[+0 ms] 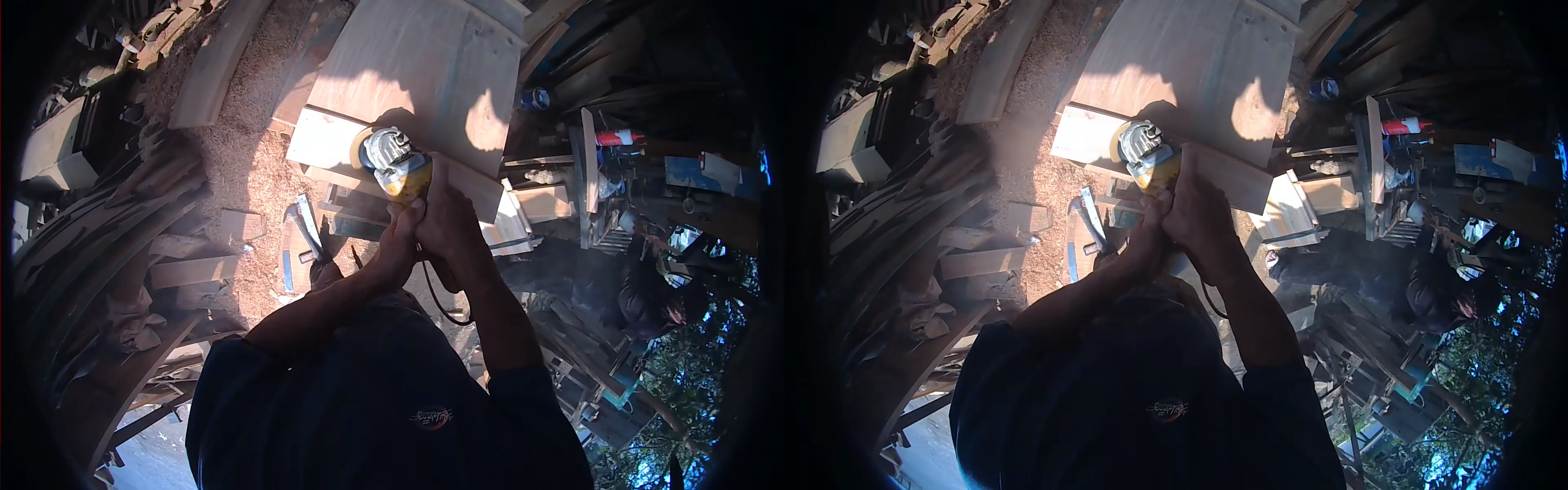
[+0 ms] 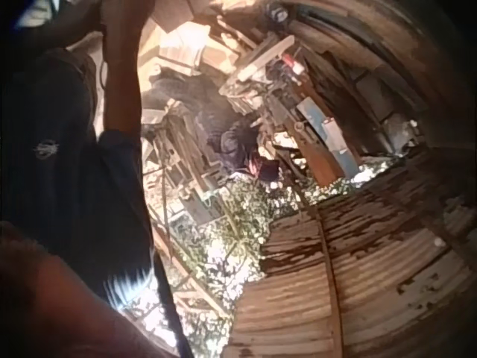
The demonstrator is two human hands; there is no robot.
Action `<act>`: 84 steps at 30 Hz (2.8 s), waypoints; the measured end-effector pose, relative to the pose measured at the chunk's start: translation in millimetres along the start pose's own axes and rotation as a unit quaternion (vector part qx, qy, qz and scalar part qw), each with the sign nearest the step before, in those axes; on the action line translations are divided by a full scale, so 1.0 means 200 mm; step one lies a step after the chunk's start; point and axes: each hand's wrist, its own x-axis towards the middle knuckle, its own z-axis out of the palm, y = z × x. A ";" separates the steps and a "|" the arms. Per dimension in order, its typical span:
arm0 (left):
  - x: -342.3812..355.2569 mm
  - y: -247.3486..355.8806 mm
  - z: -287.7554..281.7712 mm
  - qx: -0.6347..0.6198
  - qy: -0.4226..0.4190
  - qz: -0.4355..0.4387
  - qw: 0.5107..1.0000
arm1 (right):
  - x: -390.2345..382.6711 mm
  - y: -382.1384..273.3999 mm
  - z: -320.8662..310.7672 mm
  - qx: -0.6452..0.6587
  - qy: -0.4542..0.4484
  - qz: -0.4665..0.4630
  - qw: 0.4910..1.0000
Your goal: The person assembles a wooden box using a nail gun and hammer to join boards, then uses a power sander to smooth the surface, and carries the box to a different area.
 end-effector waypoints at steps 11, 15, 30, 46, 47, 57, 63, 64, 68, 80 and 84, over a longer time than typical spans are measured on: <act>0.14 -0.36 0.44 0.074 -0.049 -0.149 0.985 | -0.32 0.55 -0.20 0.028 0.039 0.209 0.977; 0.20 -0.50 0.52 0.088 -0.061 -0.178 0.978 | -0.42 0.75 -0.20 0.066 0.080 0.228 0.968; 0.19 -0.34 0.47 0.179 -0.088 -0.133 0.971 | -0.39 0.64 -0.15 0.111 0.115 0.227 0.961; -0.06 0.46 -0.21 0.144 0.187 0.079 0.969 | 0.35 -0.33 0.22 0.046 0.079 -0.122 0.988; -0.05 0.45 -0.21 0.126 0.176 0.102 0.971 | 0.36 -0.32 0.22 0.095 0.041 -0.104 0.989; 0.03 0.17 -0.05 0.005 0.027 -0.012 1.000 | 0.15 -0.09 0.04 0.016 0.003 0.024 1.000; 0.16 -0.14 0.03 0.013 -0.043 -0.045 0.998 | -0.03 0.17 -0.08 0.026 0.022 0.084 0.996; 0.15 -0.13 0.10 0.065 -0.034 -0.076 0.994 | -0.05 0.23 -0.08 0.040 0.026 0.087 0.995; 0.17 -0.21 0.24 0.100 -0.030 -0.124 0.987 | -0.12 0.37 -0.15 0.066 -0.004 0.143 0.988; 0.25 -0.41 0.51 0.161 -0.105 -0.187 0.963 | -0.37 0.76 -0.18 0.111 0.132 0.181 0.968; 0.31 -0.57 0.54 0.183 -0.115 -0.229 0.949 | -0.44 0.87 -0.18 0.145 0.152 0.215 0.954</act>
